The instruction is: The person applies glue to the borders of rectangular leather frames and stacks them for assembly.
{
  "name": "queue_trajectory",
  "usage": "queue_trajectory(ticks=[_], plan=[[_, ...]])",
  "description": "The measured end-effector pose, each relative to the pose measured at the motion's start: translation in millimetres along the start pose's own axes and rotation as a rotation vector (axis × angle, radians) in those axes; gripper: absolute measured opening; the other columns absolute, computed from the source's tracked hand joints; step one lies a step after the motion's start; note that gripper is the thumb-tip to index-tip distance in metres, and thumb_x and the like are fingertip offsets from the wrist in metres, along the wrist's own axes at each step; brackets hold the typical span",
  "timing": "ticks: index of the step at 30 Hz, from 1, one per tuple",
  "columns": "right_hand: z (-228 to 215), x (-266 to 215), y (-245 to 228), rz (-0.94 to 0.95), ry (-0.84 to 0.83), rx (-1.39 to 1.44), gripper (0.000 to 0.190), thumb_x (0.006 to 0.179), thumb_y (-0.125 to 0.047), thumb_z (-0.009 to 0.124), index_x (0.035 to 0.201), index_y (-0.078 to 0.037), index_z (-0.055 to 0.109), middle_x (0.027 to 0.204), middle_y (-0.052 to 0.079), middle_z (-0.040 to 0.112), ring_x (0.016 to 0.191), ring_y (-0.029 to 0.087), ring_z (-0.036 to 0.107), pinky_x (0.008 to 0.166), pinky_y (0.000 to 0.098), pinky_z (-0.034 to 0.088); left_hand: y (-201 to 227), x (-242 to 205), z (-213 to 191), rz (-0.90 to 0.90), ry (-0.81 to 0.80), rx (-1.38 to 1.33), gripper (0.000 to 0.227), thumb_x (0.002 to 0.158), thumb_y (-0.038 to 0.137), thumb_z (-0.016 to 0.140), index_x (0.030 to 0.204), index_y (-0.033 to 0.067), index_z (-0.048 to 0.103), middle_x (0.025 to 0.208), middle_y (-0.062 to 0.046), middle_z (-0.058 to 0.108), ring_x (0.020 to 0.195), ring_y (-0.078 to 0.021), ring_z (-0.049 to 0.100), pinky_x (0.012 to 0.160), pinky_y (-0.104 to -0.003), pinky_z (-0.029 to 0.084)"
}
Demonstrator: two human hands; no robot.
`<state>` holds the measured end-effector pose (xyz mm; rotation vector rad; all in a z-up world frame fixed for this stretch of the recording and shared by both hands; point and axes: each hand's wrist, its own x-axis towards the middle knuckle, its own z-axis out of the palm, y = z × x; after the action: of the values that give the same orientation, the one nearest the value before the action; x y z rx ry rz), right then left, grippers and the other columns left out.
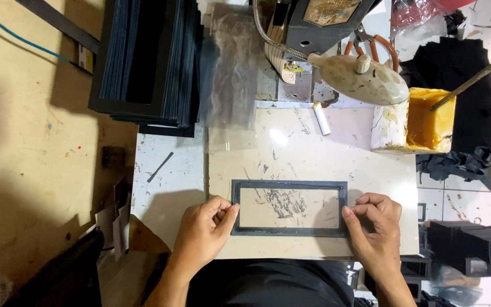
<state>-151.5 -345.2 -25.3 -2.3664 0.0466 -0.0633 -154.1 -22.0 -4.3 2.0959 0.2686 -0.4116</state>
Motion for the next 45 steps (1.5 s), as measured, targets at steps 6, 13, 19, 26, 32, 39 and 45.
queue_trajectory(ticks=[6,13,19,26,32,39,45], plan=[[-0.1,3.2,-6.7,0.034,-0.005,-0.007,0.013,0.086,-0.016,0.077,0.083,-0.003,0.072,0.108,0.008,0.061,0.112,0.025,0.046,0.094,0.0365,0.041,-2.6,3.0,3.2,0.031,0.021,0.041,0.020,0.090,0.017,0.074,0.075,0.0050,0.067,0.053,-0.002,0.068,0.042,-0.0080,0.062,0.040,-0.024,0.047],[5.2,0.7,12.7,0.035,0.002,-0.026,0.013,0.086,-0.015,0.076,0.079,-0.004,0.072,0.108,0.008,0.059,0.111,0.025,0.046,0.092,0.0366,0.043,-12.8,1.8,9.9,0.157,0.001,0.038,0.016,0.090,0.019,0.072,0.079,0.0069,0.069,0.057,-0.002,0.071,0.044,-0.0089,0.065,0.039,-0.025,0.052],[-0.5,6.7,-1.5,-0.009,0.022,0.020,0.011,0.085,-0.013,0.077,0.080,-0.004,0.072,0.106,0.007,0.060,0.109,0.024,0.049,0.090,0.0370,0.045,-1.5,3.4,9.5,-0.048,0.028,0.095,0.016,0.086,0.018,0.072,0.076,0.0062,0.071,0.056,-0.002,0.072,0.043,-0.0098,0.067,0.039,-0.025,0.052],[-1.0,6.7,-0.3,-0.015,0.009,0.036,0.012,0.084,-0.012,0.078,0.079,-0.005,0.072,0.105,0.006,0.060,0.107,0.025,0.048,0.088,0.0360,0.045,7.6,3.1,7.2,-0.170,0.015,0.148,0.018,0.089,0.022,0.076,0.083,0.0061,0.072,0.053,-0.004,0.070,0.041,-0.0118,0.065,0.041,-0.027,0.048],[0.5,7.1,-2.8,-0.014,0.009,0.018,0.012,0.084,-0.013,0.078,0.080,-0.005,0.072,0.104,0.006,0.060,0.107,0.025,0.048,0.087,0.0365,0.045,-0.5,0.4,9.0,-0.112,0.050,0.082,0.016,0.086,0.017,0.074,0.078,0.0033,0.071,0.054,-0.004,0.070,0.045,-0.0114,0.065,0.043,-0.026,0.049],[2.7,3.4,4.5,-0.029,-0.004,-0.060,0.013,0.084,-0.015,0.078,0.079,-0.004,0.073,0.106,0.008,0.061,0.110,0.026,0.048,0.090,0.0392,0.043,4.0,-1.9,6.0,-0.012,0.138,0.092,0.021,0.087,0.020,0.076,0.079,0.0018,0.069,0.055,-0.007,0.068,0.043,-0.0126,0.066,0.044,-0.030,0.049],[5.1,1.6,-4.9,0.021,0.024,-0.067,0.015,0.084,-0.015,0.079,0.081,-0.002,0.072,0.106,0.008,0.061,0.111,0.026,0.047,0.092,0.0378,0.042,-2.3,-2.0,4.3,0.073,0.086,0.016,0.020,0.091,0.018,0.073,0.077,0.0047,0.067,0.057,-0.004,0.071,0.044,-0.0117,0.066,0.043,-0.029,0.051]])
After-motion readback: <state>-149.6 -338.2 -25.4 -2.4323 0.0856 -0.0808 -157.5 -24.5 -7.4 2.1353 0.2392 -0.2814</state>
